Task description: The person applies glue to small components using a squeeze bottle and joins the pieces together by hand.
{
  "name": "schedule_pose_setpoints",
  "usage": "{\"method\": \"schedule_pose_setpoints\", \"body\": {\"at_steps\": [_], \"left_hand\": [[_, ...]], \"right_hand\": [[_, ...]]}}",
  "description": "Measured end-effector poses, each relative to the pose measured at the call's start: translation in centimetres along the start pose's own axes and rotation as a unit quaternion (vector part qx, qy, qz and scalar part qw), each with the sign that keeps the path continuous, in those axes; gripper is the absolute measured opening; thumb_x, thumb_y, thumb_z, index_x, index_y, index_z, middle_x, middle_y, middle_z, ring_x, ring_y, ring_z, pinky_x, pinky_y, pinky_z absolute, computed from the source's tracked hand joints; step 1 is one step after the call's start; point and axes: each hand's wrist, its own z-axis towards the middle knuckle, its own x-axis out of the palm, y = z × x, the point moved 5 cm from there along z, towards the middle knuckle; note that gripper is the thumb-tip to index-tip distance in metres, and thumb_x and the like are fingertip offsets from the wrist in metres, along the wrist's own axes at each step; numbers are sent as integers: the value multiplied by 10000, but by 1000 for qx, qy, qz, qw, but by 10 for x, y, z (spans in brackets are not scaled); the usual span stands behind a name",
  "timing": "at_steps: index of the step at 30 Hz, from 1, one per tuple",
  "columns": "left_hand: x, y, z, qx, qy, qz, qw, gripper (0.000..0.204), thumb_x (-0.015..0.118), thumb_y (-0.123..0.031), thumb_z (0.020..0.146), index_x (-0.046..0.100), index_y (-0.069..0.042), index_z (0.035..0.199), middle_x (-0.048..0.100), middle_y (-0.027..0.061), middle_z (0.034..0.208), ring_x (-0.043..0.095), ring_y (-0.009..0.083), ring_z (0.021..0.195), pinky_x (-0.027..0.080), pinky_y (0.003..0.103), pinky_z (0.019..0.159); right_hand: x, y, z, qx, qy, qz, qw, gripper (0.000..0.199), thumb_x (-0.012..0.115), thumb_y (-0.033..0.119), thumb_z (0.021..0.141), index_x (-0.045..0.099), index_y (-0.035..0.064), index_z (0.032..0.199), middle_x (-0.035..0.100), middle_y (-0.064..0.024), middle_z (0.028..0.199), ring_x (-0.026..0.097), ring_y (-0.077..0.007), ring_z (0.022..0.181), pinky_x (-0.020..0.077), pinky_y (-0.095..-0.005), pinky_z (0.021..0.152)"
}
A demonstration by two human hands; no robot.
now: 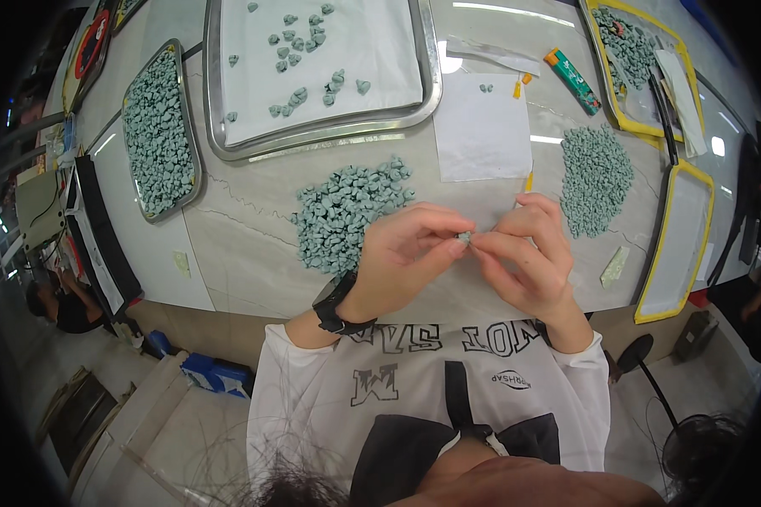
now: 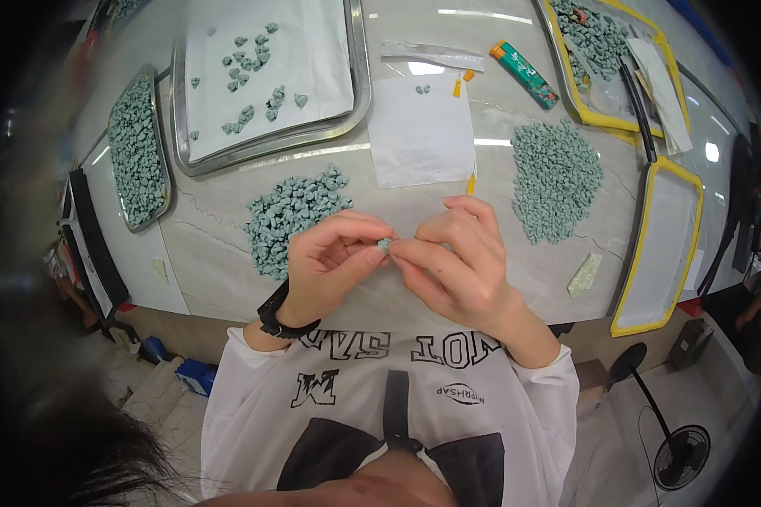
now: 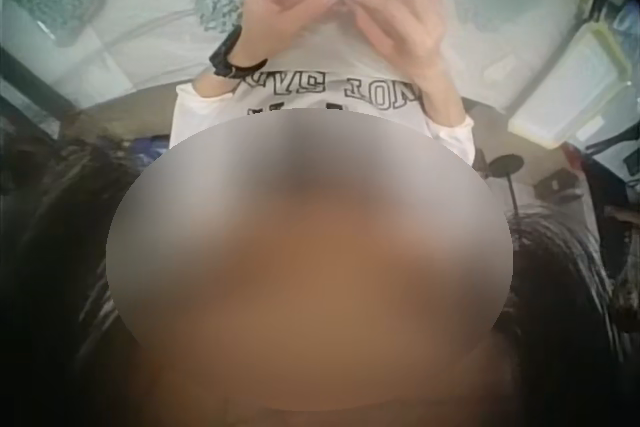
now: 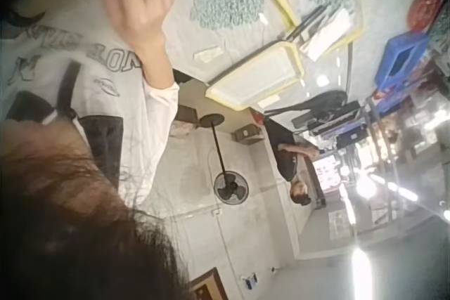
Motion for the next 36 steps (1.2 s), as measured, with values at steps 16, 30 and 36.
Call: {"method": "schedule_pose_setpoints", "body": {"at_steps": [16,30,36], "left_hand": [[-3,-4,-3,63,16,22,998,243,558,87,862,579,61,1103,589,162,1099,598,184,990,524,281,811],[0,-11,-10,152,-4,224,963,253,585,101,853,589,16,1091,590,129,1088,599,163,952,506,245,775],[1,-12,-7,186,-62,241,950,233,640,76,804,644,-4,1023,658,128,967,644,233,833,511,285,716]], "right_hand": [[3,-8,2,61,-16,106,992,272,737,-30,660,651,59,903,621,-57,882,576,-209,775,417,-437,844],[7,-4,1,36,-13,83,996,254,712,-43,670,631,43,895,661,-120,981,610,-247,789,432,-437,816],[11,-6,0,36,-17,85,996,264,715,-34,662,635,32,904,661,-127,985,614,-254,791,449,-420,797]]}}
